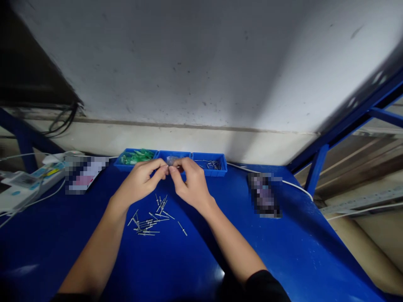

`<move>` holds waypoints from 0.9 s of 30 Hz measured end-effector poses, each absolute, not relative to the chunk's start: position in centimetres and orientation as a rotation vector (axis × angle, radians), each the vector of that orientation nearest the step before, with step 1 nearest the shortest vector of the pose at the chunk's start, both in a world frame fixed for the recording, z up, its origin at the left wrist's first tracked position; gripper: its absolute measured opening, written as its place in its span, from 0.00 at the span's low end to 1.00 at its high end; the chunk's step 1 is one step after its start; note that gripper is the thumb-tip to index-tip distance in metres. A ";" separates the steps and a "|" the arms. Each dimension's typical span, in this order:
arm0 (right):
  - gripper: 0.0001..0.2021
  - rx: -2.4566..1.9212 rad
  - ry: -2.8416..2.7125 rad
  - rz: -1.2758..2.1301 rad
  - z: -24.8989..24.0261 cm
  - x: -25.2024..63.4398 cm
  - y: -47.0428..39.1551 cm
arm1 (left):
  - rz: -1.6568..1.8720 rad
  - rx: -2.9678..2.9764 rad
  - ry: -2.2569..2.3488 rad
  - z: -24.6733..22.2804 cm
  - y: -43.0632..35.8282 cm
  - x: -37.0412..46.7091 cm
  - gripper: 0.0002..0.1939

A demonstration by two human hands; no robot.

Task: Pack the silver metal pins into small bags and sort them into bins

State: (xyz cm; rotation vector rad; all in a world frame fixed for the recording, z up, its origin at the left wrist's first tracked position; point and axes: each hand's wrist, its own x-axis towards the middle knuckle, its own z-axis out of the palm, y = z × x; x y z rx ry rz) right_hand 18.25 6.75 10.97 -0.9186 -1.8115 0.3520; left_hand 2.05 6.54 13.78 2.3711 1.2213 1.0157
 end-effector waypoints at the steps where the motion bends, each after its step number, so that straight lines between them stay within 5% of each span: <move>1: 0.07 -0.893 -1.858 0.356 10.8 18.2 6.6 | 1.017 2.361 1.228 13.5 6.4 1.8 0.13; 11: 0.12 -0.898 -2.141 0.112 9.8 18.7 4.3 | 0.730 2.337 1.244 11.9 4.4 -0.8 0.14; 18: 0.18 -1.647 -1.626 -0.178 5.9 23.0 8.0 | 0.238 2.329 1.210 6.1 6.0 -4.7 0.12; 27: 0.11 -1.410 -1.927 0.160 2.5 17.7 4.1 | 0.355 2.434 1.330 3.0 6.5 -4.7 0.07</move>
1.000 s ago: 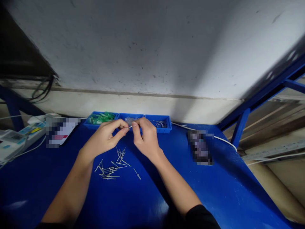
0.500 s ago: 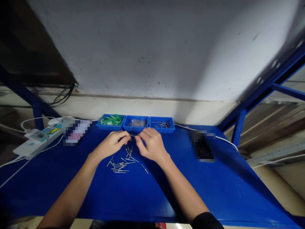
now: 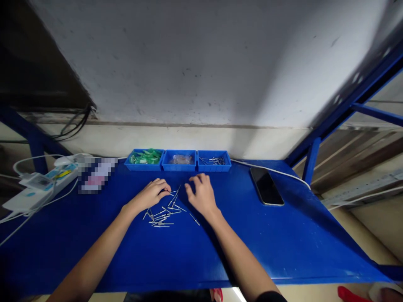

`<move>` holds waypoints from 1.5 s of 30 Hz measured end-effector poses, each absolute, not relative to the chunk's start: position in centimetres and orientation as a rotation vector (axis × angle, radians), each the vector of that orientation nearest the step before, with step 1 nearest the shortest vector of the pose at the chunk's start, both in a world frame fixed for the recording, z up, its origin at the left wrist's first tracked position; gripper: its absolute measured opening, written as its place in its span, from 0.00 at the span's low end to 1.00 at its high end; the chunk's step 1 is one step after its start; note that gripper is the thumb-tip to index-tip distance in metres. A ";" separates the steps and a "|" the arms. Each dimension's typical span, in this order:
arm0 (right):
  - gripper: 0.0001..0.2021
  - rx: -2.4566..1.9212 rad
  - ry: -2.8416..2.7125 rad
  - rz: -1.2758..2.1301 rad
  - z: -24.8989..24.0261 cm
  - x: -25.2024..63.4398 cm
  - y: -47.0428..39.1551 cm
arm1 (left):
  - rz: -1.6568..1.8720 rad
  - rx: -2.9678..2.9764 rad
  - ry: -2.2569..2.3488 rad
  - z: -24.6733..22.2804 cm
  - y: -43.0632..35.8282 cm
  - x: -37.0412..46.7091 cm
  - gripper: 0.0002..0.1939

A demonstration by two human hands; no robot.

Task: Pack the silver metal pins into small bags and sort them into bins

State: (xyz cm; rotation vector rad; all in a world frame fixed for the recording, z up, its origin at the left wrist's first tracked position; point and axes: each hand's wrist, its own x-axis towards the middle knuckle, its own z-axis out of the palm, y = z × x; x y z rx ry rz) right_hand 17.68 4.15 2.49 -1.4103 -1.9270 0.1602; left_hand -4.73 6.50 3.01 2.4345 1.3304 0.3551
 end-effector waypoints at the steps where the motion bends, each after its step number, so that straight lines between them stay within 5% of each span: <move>1: 0.10 -1.349 -1.988 0.205 2.3 16.9 3.8 | 0.405 2.445 1.346 2.8 6.4 -4.6 0.08; 32: 0.07 -1.130 -2.352 0.292 0.6 15.4 3.8 | 0.426 2.469 1.378 2.6 4.5 -5.2 0.05; 45: 0.07 -1.076 -2.232 0.255 0.0 15.5 3.8 | 0.717 2.441 1.529 1.9 4.8 -4.1 0.16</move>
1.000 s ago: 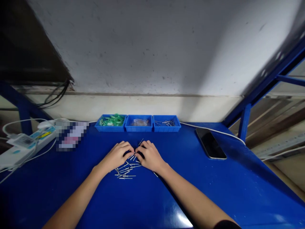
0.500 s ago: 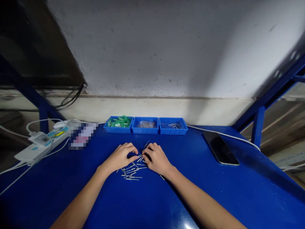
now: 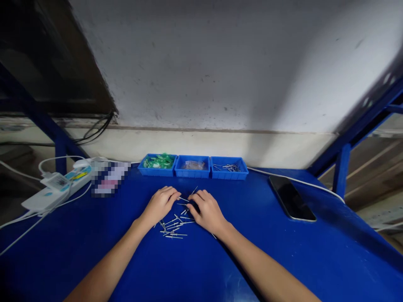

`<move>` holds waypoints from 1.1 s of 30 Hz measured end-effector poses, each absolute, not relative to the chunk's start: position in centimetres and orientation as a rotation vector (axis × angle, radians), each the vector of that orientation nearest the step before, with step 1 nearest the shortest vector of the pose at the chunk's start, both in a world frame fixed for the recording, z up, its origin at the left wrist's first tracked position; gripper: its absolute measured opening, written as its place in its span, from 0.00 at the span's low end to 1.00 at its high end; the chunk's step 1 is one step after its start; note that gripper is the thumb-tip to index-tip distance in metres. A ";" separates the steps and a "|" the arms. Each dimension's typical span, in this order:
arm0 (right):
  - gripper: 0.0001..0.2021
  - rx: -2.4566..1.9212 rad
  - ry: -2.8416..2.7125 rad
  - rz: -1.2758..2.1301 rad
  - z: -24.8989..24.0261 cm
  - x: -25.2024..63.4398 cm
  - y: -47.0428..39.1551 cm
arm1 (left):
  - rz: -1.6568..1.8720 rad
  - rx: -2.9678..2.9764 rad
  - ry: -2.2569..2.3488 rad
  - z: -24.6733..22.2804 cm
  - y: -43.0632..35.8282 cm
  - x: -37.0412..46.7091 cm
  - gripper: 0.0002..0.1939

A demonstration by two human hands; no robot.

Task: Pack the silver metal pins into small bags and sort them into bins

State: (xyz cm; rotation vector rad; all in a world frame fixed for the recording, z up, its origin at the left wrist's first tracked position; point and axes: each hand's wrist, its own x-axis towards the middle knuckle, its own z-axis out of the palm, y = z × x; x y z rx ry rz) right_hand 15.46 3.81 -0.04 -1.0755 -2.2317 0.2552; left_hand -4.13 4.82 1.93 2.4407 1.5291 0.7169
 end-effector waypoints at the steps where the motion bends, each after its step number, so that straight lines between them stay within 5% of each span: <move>1: 0.07 -1.067 -2.222 0.240 -0.1 15.5 3.8 | 0.741 2.440 1.519 1.8 4.7 -3.9 0.17; 13: 0.09 -1.057 -2.175 0.106 0.8 16.2 4.0 | 0.895 2.350 1.487 1.4 4.5 -3.3 0.22; 20: 0.24 -2.250 -1.240 -0.321 2.8 28.9 4.8 | 0.887 2.298 1.492 1.3 5.1 -4.2 0.22; 23: 0.36 -2.604 -0.907 -0.130 1.9 33.7 4.7 | 0.893 2.295 1.493 1.5 5.1 -4.3 0.22; 33: 0.36 -2.625 -1.109 -0.128 0.6 33.1 5.2 | 0.775 2.335 1.427 1.0 4.6 -3.3 0.21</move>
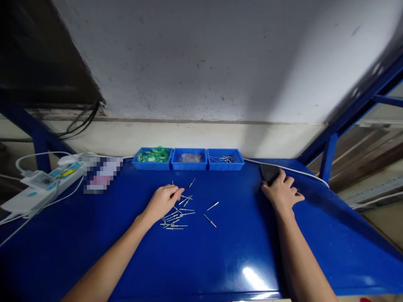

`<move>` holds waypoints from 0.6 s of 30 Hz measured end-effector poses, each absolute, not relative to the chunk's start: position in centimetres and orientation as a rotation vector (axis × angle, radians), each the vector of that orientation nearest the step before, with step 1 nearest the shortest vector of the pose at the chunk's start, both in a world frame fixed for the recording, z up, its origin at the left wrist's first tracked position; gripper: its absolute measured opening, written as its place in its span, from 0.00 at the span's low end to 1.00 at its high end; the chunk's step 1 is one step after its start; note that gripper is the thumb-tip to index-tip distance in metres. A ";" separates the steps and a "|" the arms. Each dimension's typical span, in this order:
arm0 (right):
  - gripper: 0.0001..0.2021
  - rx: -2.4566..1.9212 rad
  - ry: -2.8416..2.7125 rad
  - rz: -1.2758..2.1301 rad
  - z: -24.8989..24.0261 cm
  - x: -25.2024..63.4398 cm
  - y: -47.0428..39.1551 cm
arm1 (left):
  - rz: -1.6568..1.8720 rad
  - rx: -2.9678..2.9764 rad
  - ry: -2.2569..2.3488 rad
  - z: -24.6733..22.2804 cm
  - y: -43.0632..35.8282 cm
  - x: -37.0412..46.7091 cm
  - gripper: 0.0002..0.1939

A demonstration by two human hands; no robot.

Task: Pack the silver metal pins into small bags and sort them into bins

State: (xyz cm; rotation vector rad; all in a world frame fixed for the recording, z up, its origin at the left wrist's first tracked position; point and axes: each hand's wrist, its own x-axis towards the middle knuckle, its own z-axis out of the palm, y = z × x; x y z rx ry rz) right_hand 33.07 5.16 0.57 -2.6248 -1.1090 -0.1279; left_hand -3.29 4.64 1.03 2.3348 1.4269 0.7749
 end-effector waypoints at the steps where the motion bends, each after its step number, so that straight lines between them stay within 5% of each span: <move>1: 0.37 -2.626 -1.119 -0.127 0.6 33.1 5.1 | 0.763 2.341 1.423 1.1 4.6 -3.2 0.21; 10: 0.36 -2.430 -1.203 -0.345 1.7 30.9 4.5 | 0.760 2.345 1.461 1.1 4.6 -3.2 0.21; 12: 0.31 -2.178 -1.337 -0.466 2.3 27.8 4.2 | 0.796 2.320 1.486 1.2 4.6 -3.2 0.22; 18: 0.11 -1.226 -2.230 -0.068 3.2 15.5 3.2 | 0.930 2.212 1.537 1.6 4.8 -3.6 0.22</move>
